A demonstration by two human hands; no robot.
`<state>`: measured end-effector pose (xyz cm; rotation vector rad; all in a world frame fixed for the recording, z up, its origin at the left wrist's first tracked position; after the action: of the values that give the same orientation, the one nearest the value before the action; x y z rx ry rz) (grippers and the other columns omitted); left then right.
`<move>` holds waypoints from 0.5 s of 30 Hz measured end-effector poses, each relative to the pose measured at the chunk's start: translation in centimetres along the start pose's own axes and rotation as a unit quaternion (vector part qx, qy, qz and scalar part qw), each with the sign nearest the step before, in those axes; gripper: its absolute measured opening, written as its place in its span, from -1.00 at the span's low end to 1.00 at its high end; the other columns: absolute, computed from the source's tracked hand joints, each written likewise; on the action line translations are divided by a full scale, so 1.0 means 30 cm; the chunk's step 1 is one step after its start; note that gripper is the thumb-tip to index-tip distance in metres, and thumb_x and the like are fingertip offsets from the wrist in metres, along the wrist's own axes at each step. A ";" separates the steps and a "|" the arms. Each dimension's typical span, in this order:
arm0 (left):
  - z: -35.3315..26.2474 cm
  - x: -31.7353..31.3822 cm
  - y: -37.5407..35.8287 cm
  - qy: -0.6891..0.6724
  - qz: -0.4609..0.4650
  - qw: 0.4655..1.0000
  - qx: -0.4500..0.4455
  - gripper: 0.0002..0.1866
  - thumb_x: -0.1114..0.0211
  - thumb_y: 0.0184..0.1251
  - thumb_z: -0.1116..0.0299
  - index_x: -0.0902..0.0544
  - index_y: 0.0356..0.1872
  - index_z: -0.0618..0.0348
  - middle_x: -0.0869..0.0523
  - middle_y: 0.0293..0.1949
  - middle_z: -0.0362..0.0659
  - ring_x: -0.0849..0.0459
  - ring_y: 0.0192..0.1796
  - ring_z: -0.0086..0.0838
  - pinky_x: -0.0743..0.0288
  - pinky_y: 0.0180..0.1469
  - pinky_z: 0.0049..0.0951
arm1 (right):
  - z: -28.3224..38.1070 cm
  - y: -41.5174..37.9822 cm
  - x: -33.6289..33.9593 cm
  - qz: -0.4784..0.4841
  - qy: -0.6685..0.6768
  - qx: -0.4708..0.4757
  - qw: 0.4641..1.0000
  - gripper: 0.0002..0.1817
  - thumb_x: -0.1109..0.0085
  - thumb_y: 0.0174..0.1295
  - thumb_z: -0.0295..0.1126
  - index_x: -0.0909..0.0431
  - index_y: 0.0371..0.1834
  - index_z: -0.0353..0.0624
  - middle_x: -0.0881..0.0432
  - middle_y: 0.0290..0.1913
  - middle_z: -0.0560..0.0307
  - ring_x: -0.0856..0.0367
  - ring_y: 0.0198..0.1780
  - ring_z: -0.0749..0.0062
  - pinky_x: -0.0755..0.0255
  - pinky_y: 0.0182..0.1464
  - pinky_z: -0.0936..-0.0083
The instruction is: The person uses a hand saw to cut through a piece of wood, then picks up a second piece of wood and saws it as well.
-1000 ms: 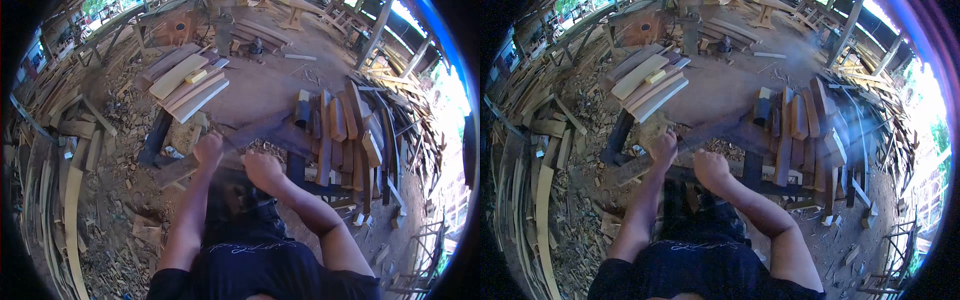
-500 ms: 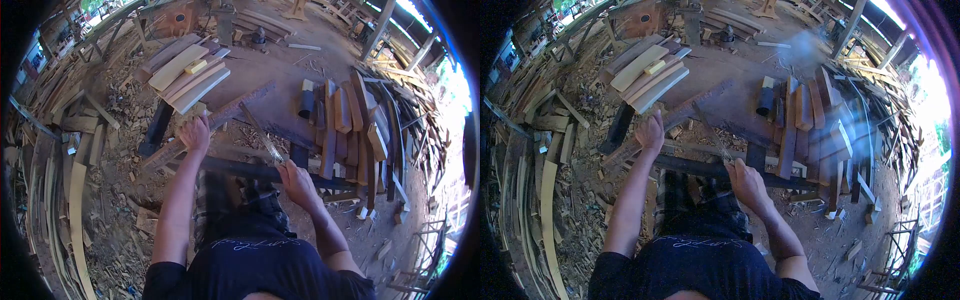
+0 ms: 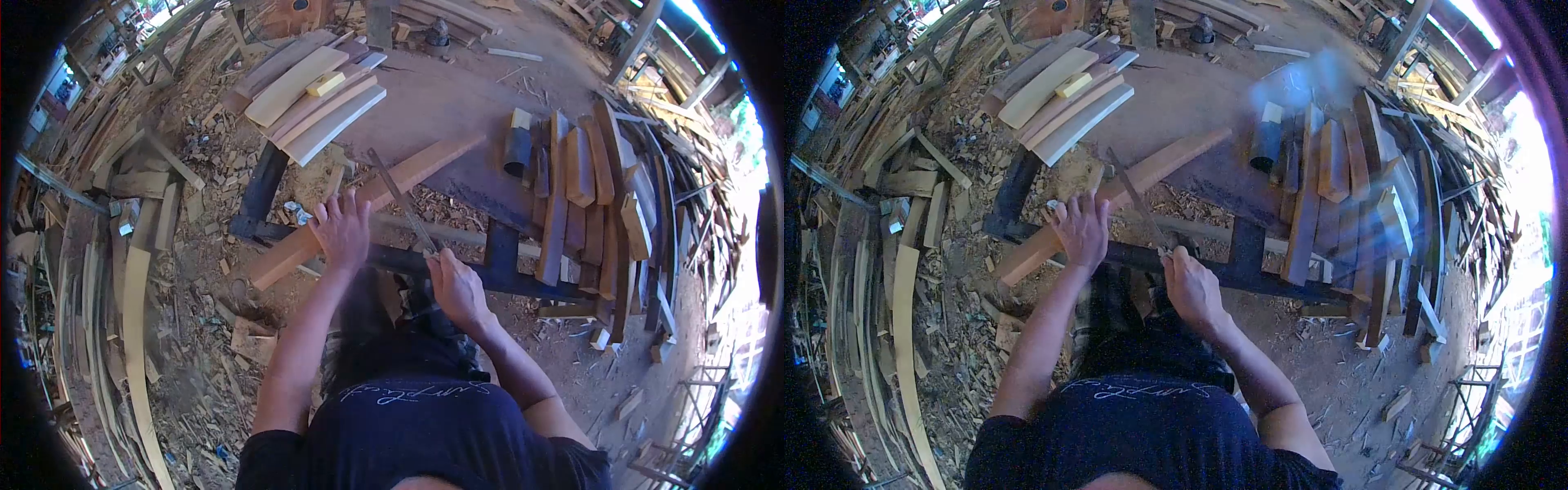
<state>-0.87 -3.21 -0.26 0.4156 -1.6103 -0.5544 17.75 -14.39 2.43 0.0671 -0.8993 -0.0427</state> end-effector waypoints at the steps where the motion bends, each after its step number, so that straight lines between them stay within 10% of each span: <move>1: 0.004 0.007 0.010 -0.042 0.020 0.999 0.015 -0.68 -0.04 0.38 0.05 -0.60 -0.13 0.03 -0.55 -0.15 -0.11 -0.46 -0.07 -0.15 -0.29 -0.06 -0.03 | 0.004 0.005 -0.016 0.001 -0.016 -0.004 1.000 -0.75 0.05 0.37 -0.26 -0.28 -0.34 -0.22 -0.56 -0.47 -0.24 -0.57 -0.41 -0.22 -0.44 -0.40 0.00; 15: 0.007 -0.039 0.154 -0.087 0.342 0.912 0.210 -0.48 0.24 0.43 0.06 -0.68 -0.10 0.12 -0.67 -0.04 0.09 -0.55 0.17 -0.14 -0.22 0.26 -0.10 | 0.052 0.140 -0.212 -0.034 -0.109 0.021 0.993 -0.77 0.04 0.37 -0.23 -0.30 -0.26 -0.17 -0.55 -0.38 -0.13 -0.62 -0.34 -0.07 -0.49 -0.32 0.10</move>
<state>-0.71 1.24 1.44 0.0889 -1.9108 0.3034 12.61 -9.86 -1.26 0.1339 -1.1162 -0.0970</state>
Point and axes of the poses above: each hand's wrist, its own y-axis towards the middle knuckle, its own x-axis out of the back of the hand, z = x × y, the point moved 2 cm from there along y, towards the middle knuckle
